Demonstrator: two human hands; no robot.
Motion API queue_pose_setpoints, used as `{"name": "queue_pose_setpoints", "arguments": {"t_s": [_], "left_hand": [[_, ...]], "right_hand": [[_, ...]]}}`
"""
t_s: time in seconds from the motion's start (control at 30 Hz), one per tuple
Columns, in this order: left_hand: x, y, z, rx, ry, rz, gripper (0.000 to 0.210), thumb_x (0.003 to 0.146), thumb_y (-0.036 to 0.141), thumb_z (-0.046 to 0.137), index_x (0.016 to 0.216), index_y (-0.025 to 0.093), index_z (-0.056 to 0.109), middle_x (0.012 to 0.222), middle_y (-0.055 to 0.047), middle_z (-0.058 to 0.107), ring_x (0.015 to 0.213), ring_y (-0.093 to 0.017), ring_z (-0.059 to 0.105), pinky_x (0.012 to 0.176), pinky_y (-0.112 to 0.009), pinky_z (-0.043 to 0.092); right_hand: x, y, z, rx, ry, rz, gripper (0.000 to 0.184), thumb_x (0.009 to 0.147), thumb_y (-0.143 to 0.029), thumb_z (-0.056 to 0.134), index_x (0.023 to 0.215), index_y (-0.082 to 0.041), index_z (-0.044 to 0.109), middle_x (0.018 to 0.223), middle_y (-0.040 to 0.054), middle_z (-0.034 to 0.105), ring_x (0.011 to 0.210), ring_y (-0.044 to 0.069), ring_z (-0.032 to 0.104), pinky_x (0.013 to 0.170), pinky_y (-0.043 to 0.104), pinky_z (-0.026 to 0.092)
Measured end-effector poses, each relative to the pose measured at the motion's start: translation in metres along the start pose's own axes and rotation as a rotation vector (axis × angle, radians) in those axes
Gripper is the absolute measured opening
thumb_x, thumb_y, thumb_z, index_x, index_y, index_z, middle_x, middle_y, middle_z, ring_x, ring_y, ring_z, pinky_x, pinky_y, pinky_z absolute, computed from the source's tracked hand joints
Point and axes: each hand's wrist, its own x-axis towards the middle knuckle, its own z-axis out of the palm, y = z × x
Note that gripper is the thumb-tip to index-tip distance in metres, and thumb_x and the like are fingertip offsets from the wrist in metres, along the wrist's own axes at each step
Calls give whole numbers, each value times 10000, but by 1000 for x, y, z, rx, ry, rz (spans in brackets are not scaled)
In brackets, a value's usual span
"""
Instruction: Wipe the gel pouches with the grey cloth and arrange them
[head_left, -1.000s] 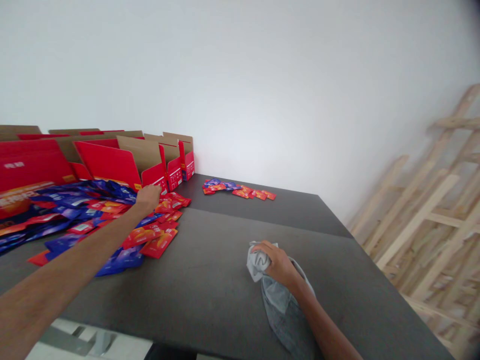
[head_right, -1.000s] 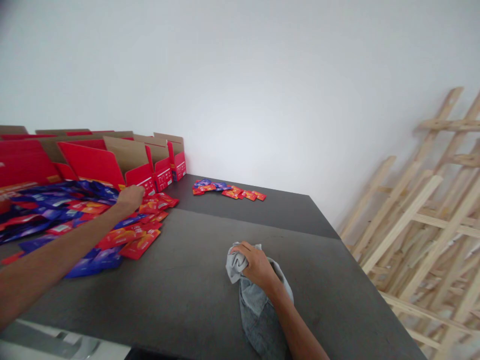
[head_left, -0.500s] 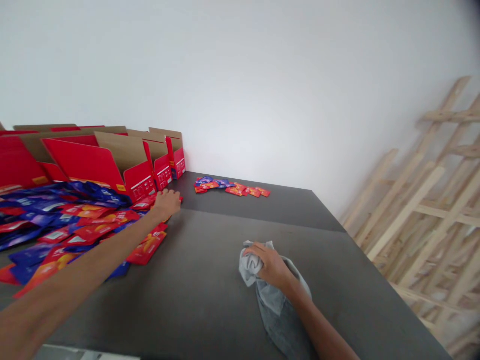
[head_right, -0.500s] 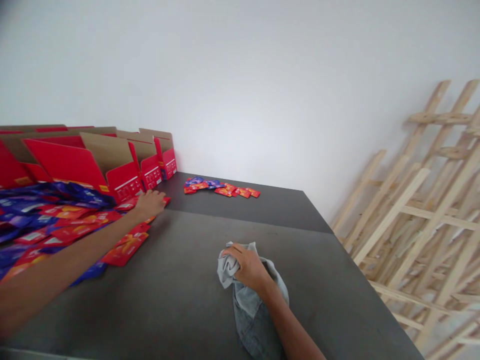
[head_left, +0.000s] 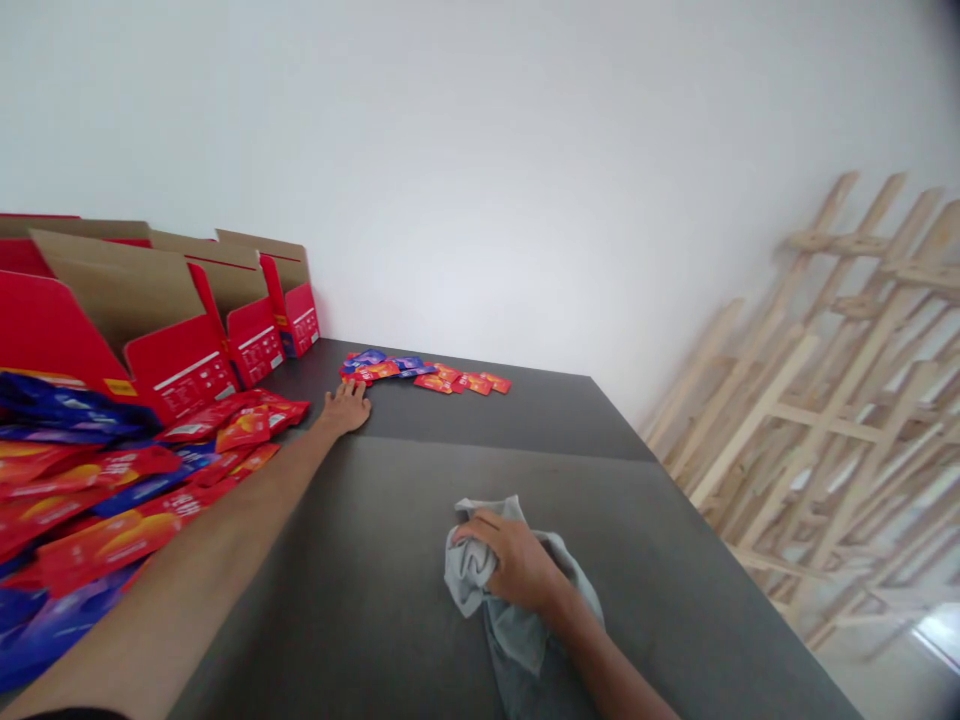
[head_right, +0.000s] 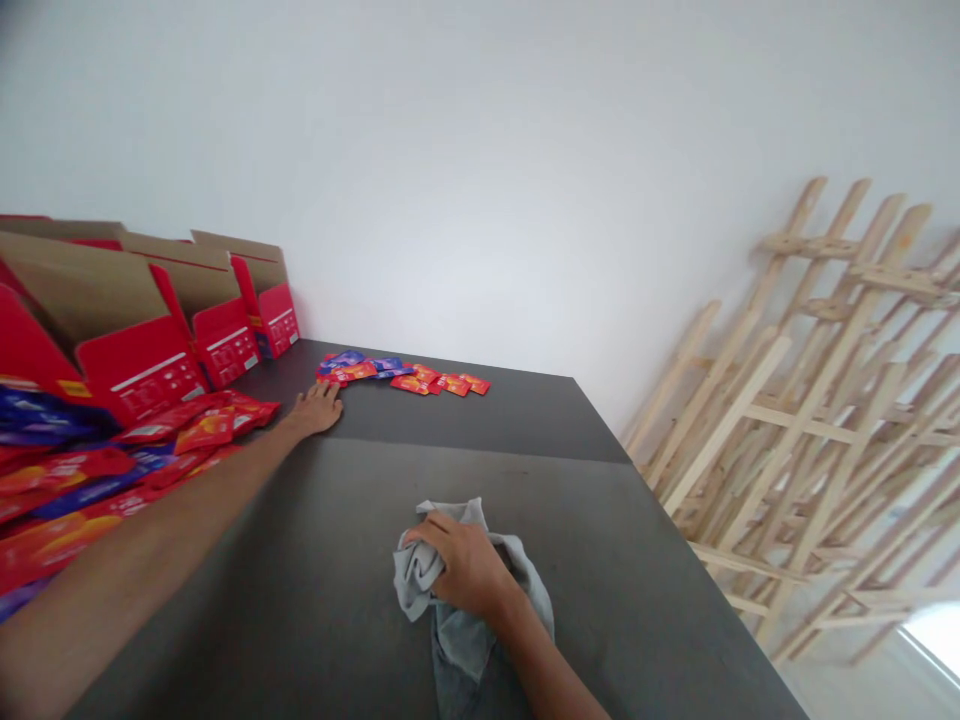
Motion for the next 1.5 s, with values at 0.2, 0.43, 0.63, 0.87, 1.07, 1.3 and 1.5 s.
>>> {"name": "queue_pose_setpoints", "arguments": {"t_s": [0.2,0.43,0.63,0.87,1.07,1.3,1.5], "left_hand": [[-6,5,-3,8,29,8,635,930,332,353,1469,-3,391,1476,-319,398,1372,-419,378,1070,-550,329],[-20,18,-12,-2,126,-153,691,888,553,499,1328,21,523,1388,-337,434,1292,-457,387,999,-567,362],[-17,22,-18,-73,148,-363,695,835,402,585,1351,-43,451,1373,-349,430,1273,-426,402,961,-442,363],[-33,38,-45,-101,28,-378,655,832,395,528,1312,-49,514,1355,-372,485,1270,-486,408,949,-497,348],[-97,77,-56,-189,8,-159,620,829,383,529,1305,-15,541,1376,-335,506,1367,-482,311,1071,-541,237],[-179,113,-29,-692,-222,105,467,916,419,413,1273,190,608,1262,-148,658,1173,-305,583,1003,-392,400],[-249,152,10,-1545,-350,153,528,807,342,541,1313,198,581,966,-50,675,806,-192,590,715,-285,461]], "right_hand": [[0,-3,-3,17,-30,10,525,695,-10,528,1145,-260,633,1100,29,656,997,202,649,850,268,482],[0,0,1,-7,19,17,570,668,2,521,1161,-269,612,1138,24,658,1035,204,642,863,278,486],[1,1,1,-51,15,39,593,641,7,508,1170,-238,616,1150,27,656,1053,202,635,868,274,480],[1,1,1,-40,51,9,583,641,3,512,1156,-243,632,1176,32,659,1103,213,627,917,288,472],[2,8,6,-51,278,85,521,667,-3,483,1106,-245,626,1088,24,681,983,202,660,835,285,496],[5,21,2,-16,700,203,275,835,-136,483,1085,-219,563,972,51,682,880,210,660,806,327,513],[5,16,-2,-24,758,124,250,819,-107,460,1026,-208,557,932,58,655,859,226,659,752,327,517]]}}
